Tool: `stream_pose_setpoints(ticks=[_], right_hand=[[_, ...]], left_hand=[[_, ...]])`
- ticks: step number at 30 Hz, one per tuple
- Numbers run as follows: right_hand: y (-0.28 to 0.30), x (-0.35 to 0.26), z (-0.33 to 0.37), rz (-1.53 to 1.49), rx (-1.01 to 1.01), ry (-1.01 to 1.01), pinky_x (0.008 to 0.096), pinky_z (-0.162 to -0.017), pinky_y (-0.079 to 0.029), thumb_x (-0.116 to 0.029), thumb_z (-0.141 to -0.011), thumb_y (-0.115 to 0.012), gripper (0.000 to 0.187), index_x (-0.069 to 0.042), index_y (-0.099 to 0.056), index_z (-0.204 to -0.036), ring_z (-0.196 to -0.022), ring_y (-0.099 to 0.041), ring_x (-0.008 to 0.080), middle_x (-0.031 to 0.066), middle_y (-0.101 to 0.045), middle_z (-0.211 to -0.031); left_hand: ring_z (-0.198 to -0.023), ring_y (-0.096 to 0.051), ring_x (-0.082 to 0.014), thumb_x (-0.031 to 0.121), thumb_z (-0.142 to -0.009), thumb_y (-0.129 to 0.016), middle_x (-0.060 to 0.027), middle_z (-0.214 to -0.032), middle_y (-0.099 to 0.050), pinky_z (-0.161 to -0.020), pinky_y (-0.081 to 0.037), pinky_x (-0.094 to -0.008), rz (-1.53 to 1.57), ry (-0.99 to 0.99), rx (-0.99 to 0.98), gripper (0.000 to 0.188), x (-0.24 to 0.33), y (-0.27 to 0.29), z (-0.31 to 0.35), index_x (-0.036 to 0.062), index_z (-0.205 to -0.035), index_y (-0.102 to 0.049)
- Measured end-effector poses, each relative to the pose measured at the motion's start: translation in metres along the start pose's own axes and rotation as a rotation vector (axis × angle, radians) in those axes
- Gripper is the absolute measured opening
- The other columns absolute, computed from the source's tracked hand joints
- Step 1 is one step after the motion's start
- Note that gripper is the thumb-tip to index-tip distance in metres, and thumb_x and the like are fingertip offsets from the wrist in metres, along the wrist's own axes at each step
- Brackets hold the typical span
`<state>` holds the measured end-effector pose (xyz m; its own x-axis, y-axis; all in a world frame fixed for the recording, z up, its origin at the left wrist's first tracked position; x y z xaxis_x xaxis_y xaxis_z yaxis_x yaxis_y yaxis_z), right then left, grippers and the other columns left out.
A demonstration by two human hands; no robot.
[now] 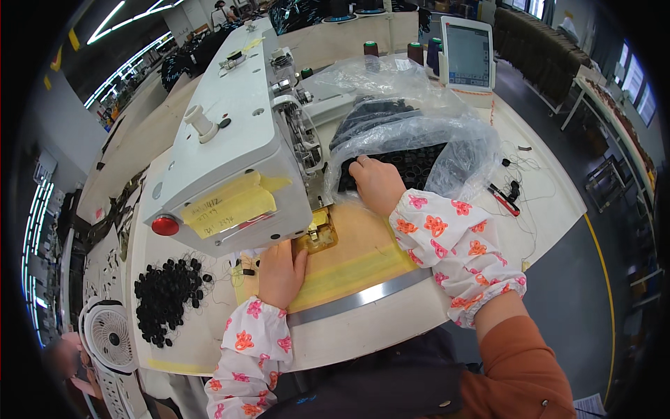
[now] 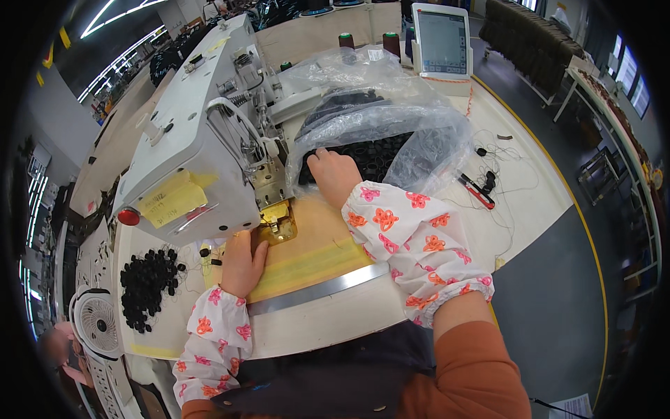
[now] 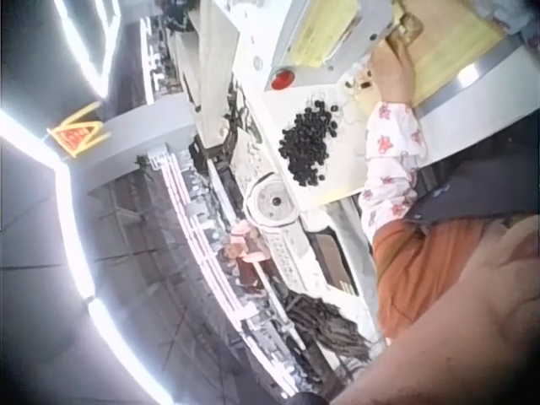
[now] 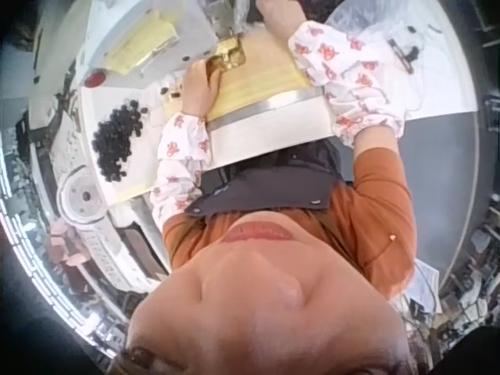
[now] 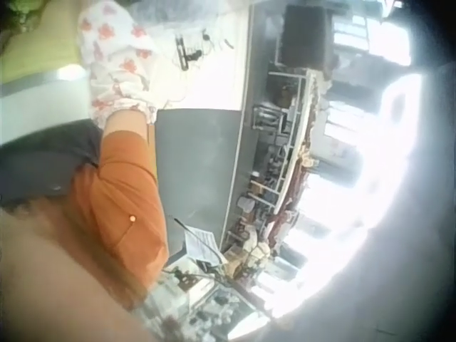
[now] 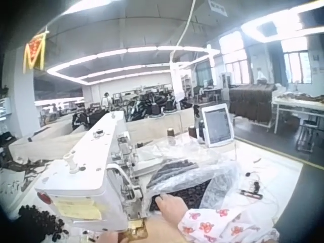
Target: Using a sewing machine to attach small black components to a yellow substrate.
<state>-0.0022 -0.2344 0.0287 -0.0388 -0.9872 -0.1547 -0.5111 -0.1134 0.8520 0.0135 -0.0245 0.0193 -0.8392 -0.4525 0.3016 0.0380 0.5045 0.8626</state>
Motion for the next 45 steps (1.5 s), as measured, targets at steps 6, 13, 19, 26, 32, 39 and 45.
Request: stream_pose_setpoints(ticks=[6,13,19,26,32,39,45], right_hand=[[-0.001,0.01,0.001,-0.029,0.086,-0.017,0.0386,-0.063,-0.046,-0.004,-0.067,-0.053,0.009,-0.001,-0.05,-0.075,-0.076,-0.055,0.0299,0.0145,-0.052,-0.083],[0.034,-0.03,0.0,-0.548,0.071,0.066,0.0281,-0.054,-0.046,0.0,-0.068,-0.058,0.01,0.0,-0.052,-0.077,-0.063,-0.057,0.021,0.0099,-0.055,-0.081],[0.017,-0.087,0.036,-0.789,-0.037,0.215,0.0241,-0.054,-0.047,0.002,-0.068,-0.062,0.014,0.0,-0.053,-0.079,-0.063,-0.057,0.0154,0.0078,-0.056,-0.087],[0.021,-0.101,0.046,-0.647,0.03,0.338,0.0299,-0.055,-0.048,0.001,-0.069,-0.061,0.013,-0.002,-0.054,-0.079,-0.065,-0.056,0.0244,0.0097,-0.053,-0.089],[-0.004,-0.082,0.049,-1.261,-0.079,-0.154,0.0243,-0.064,-0.05,0.006,-0.071,-0.06,0.017,0.001,-0.051,-0.085,-0.072,-0.058,0.0135,0.0065,-0.056,-0.086],[-0.011,-0.08,0.053,-1.615,-0.256,-0.529,0.0228,-0.064,-0.05,0.004,-0.074,-0.059,0.018,0.003,-0.049,-0.089,-0.072,-0.058,0.0123,0.0075,-0.056,-0.081],[-0.018,-0.08,0.056,-1.558,-0.634,-0.717,0.0249,-0.058,-0.051,-0.005,-0.078,-0.057,0.016,0.004,-0.048,-0.088,-0.064,-0.061,0.0166,0.0096,-0.056,-0.074]], left_hand=[[-0.063,-0.056,-0.0326,0.028,-0.08,-0.055,-0.0142,-0.066,-0.058,-0.056,-0.042,-0.041,-0.023,0.17,0.049,0.024,-0.018,-0.008,-0.006,0.0044,-0.075,-0.058],[-0.065,-0.056,-0.0314,0.02,-0.084,-0.051,-0.018,-0.072,-0.058,-0.054,-0.042,-0.0383,0.101,0.162,0.079,0.021,-0.023,-0.003,-0.004,-0.0002,-0.083,-0.056],[-0.061,-0.047,-0.0071,0.016,-0.086,-0.052,-0.0019,-0.073,-0.055,-0.056,-0.04,-0.0215,1.224,0.535,-0.056,0.018,-0.026,-0.023,0.012,-0.0017,-0.091,-0.052],[-0.064,-0.045,-0.0048,0.014,-0.083,-0.057,-0.0003,-0.072,-0.054,-0.057,-0.039,-0.0185,1.078,0.402,-0.135,0.02,-0.011,-0.014,0.008,-0.0013,-0.095,-0.054],[-0.064,-0.046,-0.0051,0.011,-0.081,-0.058,0.0,-0.072,-0.054,-0.06,-0.039,-0.0186,1.079,0.393,-0.128,0.019,-0.012,-0.012,0.008,-0.0014,-0.096,-0.056],[-0.06,-0.041,-0.0037,0.007,-0.079,-0.059,0.0019,-0.07,-0.05,-0.056,-0.036,-0.0175,1.082,0.402,-0.079,0.022,-0.014,-0.015,0.007,0.0016,-0.1,-0.056],[-0.058,-0.04,-0.0027,0.005,-0.077,-0.06,0.0018,-0.069,-0.05,-0.055,-0.037,-0.0175,1.005,0.329,-0.171,0.024,-0.01,-0.017,0.006,0.0019,-0.101,-0.056]])
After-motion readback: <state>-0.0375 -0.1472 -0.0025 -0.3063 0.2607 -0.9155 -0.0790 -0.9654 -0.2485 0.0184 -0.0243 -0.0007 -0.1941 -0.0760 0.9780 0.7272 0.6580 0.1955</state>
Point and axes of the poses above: each hand's wrist, its own z-axis away from the middle knuckle, its own y-axis out of the back of the hand, x = y × z, the point moved 6 cm from there along -z, towards the middle knuckle
